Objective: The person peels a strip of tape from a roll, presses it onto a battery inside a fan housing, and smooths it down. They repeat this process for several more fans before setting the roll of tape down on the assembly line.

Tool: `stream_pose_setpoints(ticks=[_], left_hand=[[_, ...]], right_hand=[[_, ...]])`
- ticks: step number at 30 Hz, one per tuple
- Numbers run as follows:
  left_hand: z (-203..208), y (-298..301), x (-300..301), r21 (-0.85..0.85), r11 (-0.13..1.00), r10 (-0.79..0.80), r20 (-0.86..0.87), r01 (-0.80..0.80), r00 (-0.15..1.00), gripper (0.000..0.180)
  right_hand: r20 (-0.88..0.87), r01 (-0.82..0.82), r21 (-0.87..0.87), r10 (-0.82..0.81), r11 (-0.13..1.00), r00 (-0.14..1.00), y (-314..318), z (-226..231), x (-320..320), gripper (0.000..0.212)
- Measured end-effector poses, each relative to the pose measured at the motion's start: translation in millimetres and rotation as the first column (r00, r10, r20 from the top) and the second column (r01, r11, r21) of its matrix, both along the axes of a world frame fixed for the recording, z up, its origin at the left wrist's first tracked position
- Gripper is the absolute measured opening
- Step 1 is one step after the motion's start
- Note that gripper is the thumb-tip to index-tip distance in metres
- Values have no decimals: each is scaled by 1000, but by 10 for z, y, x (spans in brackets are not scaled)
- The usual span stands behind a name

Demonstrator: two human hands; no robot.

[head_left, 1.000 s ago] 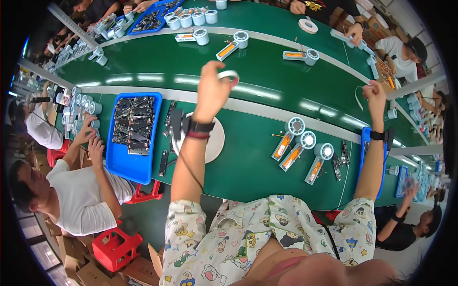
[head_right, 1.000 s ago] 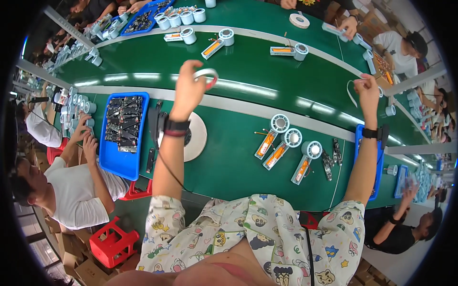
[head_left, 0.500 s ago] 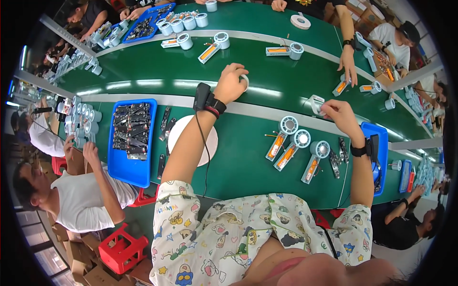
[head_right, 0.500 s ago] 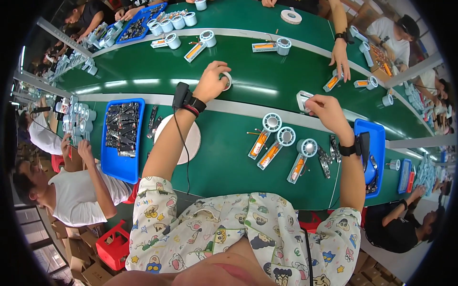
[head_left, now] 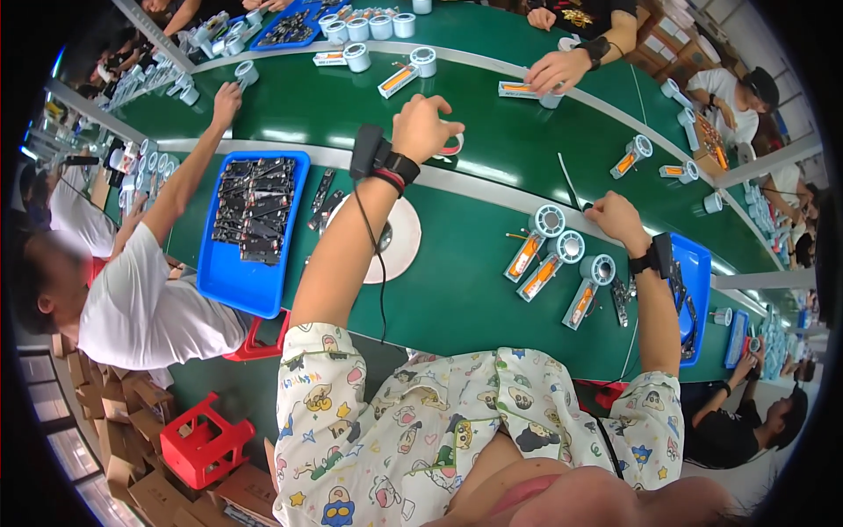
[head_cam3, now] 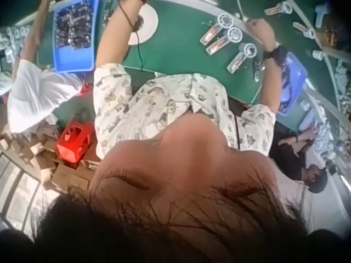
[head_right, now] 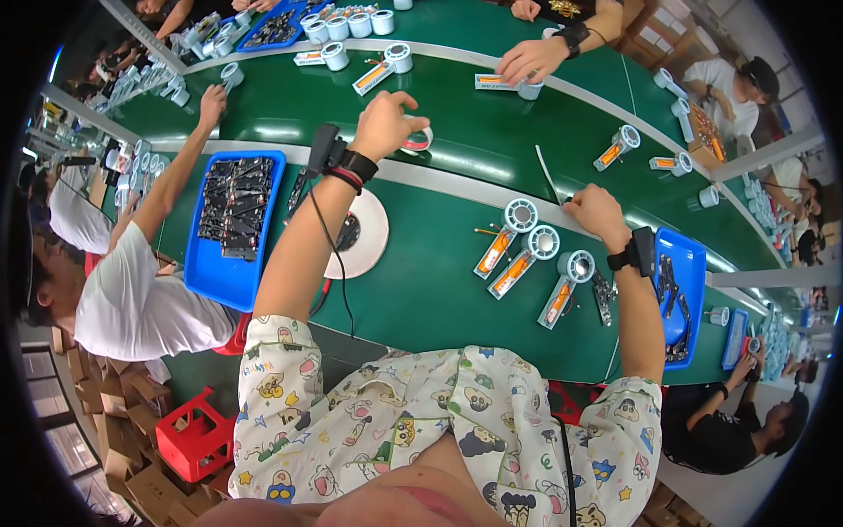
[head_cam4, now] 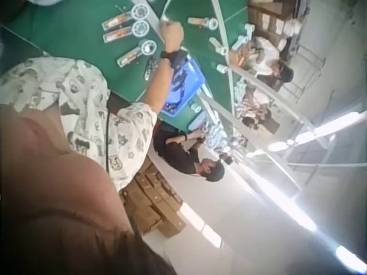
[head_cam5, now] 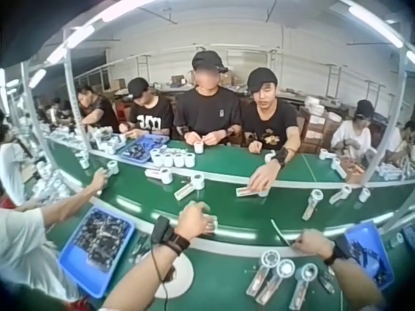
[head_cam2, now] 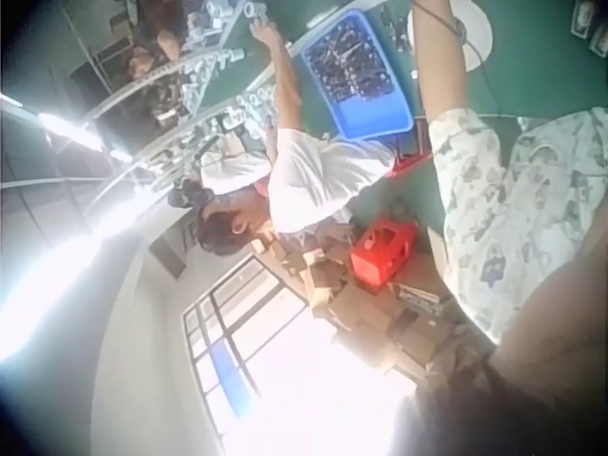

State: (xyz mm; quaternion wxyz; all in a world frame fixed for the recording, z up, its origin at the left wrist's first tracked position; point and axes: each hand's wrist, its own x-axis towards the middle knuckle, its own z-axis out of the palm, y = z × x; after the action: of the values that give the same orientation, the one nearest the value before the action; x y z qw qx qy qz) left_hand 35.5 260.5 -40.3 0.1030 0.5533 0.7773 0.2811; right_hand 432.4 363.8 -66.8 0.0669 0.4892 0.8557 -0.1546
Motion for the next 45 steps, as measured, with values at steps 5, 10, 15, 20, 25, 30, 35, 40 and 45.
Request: stream_pose_setpoints(ticks=[5,10,15,20,25,30,35,40,45], left_hand=[[107,-421,-314,130,988,48,259,-84,965,26],[277,-1750,-21,-84,986,-149,-86,142,985,31],[40,-2329,353,-192,972,-189,-288,136,939,44],[193,-2269,260,91,966,-231,-105,241,967,50],[533,-2271,173,247,944,-184,-160,220,970,54],[573,-2255,153,159,922,-251,-451,354,856,63],[769,-2183,208,188,960,-183,-125,205,975,65],[747,-2068,271,232,969,24,256,-86,966,66],[657,-2064,88,313,938,85,211,-150,974,69]], right_hand=[[42,60,2,-60,998,997,43,-143,-23,28],[372,41,206,-117,978,921,80,38,151,26],[-227,-152,390,255,908,940,-377,449,-695,11],[-713,-496,-45,319,867,624,-1135,827,-1868,13],[-907,-475,-115,102,872,408,-1199,986,-2303,14],[-932,-594,-361,-252,719,261,-1102,1269,-2558,27],[-842,-643,-389,29,660,539,-1183,1351,-2645,33],[-886,-618,-399,-112,677,450,-1533,1357,-2620,34],[-804,-706,168,509,688,305,-1622,1316,-2626,36]])
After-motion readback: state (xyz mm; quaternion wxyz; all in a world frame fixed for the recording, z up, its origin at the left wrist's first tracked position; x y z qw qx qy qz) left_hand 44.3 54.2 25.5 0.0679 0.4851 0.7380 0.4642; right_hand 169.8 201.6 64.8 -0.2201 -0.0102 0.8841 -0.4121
